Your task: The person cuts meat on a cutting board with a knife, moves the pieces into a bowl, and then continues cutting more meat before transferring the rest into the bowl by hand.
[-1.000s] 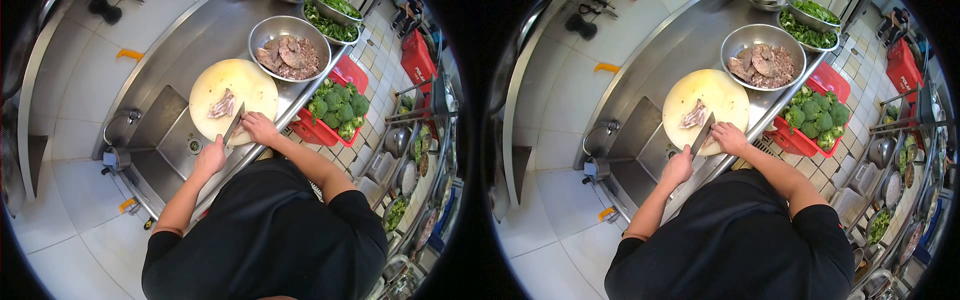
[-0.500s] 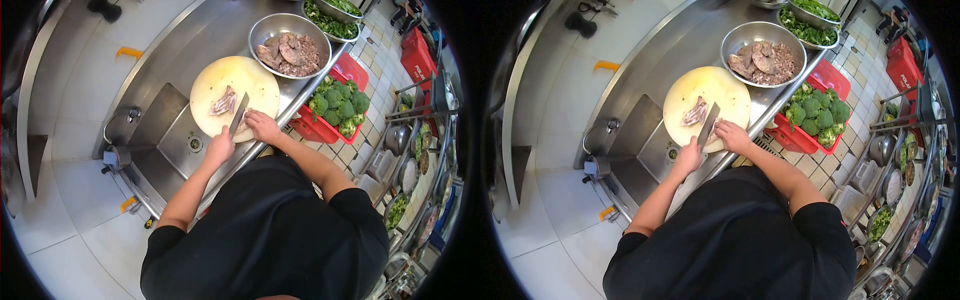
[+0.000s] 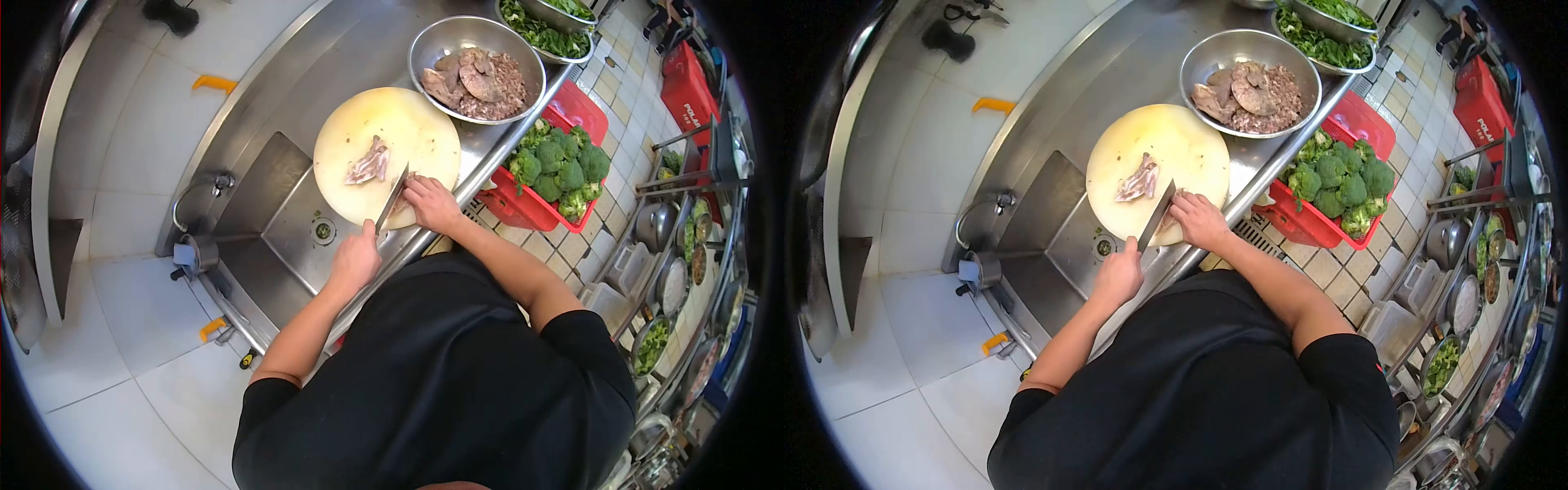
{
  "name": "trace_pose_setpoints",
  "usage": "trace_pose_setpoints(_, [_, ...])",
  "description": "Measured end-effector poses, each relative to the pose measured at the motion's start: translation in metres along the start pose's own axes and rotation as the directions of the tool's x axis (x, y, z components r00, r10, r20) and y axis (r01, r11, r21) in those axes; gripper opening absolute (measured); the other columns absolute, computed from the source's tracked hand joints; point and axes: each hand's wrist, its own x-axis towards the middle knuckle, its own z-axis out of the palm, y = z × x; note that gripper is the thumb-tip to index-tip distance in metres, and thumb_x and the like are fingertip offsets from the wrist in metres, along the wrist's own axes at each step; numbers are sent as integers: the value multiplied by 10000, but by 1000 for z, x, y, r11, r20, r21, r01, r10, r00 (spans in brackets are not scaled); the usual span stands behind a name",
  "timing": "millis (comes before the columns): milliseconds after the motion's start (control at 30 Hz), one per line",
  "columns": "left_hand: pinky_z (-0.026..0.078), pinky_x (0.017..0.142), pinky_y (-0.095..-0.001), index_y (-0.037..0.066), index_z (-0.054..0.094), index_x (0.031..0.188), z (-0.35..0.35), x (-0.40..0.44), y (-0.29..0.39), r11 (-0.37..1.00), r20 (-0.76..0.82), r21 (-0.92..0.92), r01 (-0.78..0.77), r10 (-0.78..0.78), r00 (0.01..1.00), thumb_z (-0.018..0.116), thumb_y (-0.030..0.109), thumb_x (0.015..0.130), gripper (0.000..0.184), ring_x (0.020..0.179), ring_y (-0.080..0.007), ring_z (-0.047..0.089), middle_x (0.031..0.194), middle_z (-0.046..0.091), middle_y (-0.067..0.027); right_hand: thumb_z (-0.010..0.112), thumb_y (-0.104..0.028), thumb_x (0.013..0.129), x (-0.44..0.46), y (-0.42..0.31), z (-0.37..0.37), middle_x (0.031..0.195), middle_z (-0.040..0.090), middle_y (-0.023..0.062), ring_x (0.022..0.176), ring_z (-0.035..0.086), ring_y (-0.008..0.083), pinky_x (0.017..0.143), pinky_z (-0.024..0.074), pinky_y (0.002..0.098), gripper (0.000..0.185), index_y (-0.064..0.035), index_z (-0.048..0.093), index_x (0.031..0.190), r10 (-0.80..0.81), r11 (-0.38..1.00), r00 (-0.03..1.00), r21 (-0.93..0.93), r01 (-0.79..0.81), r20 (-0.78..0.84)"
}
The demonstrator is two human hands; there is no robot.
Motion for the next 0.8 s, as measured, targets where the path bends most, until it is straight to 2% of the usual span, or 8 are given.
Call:
trace_pose_setpoints(67, [527,778,-616,11,473,1141,-5,-1,4,999,44,6,35,-35,998,524,128,982,204,866,-516,693,855,687,-337,622,-143,819,1,4,2,1260,633,81,1241,569,287,1041,460,409,290,-77,661,1099,8,1000,1000,21,-8,17])
trace_pose_setpoints(167, [510,765,-636,-6,446,1146,21,37,1,999,-26,-45,-20,19,999,504,159,1033,208,838,-534,686,837,679,-352,625,-149,856,-2,7,6,1274,640,80,1272,564,293,1062,460,412,272,-80,670,1115,21,996,999,81,-24,37])
trace_pose_setpoints(333, [525,780,-615,-11,451,1159,16,9,-7,1000,43,-1,14,-14,999,522,139,998,231,864,-519,690,874,681,-353,615,-148,914,-1,8,3,1274,659,87,1288,576,302,1081,463,419,216,-81,682,1108,18,994,1000,108,-20,15])
trace_pose_setpoints(467, [530,799,-607,-6,469,1185,28,30,-2,995,-28,-100,-3,0,1000,532,135,986,251,875,-516,688,900,683,-350,633,-119,885,-2,9,6,1248,663,84,1257,594,303,1066,476,418,198,-77,688,1070,14,991,999,134,-9,-39])
trace_pose_setpoints(567, [523,799,-620,6,468,1209,14,40,5,998,7,-66,6,-6,1000,521,149,1002,258,860,-520,686,884,683,-347,637,-72,855,-3,12,2,1184,664,78,1193,617,300,1021,502,407,184,-81,690,1030,6,984,998,179,5,-60])
trace_pose_setpoints(667, [521,788,-630,6,464,1214,15,-1,-16,998,16,-63,-6,7,1000,509,168,1020,258,847,-524,687,858,685,-338,645,-25,780,-4,15,-3,1073,652,64,1084,642,289,929,537,384,223,-89,685,989,16,968,997,252,4,-78])
trace_pose_setpoints(767, [515,791,-637,6,461,1205,37,-1,-23,990,-1,-116,74,-75,997,501,184,1031,252,841,-528,687,841,686,-334,644,-33,759,-5,16,0,1074,653,60,1090,642,285,927,542,381,242,-90,685,991,19,962,997,274,0,-69])
trace_pose_setpoints(800, [513,790,-635,3,460,1197,36,8,-19,993,-19,-113,43,-45,999,502,181,1033,246,842,-535,680,845,682,-343,638,-37,765,-4,16,-1,1077,655,60,1095,639,282,940,537,380,243,-89,685,998,18,964,998,266,-3,-54])
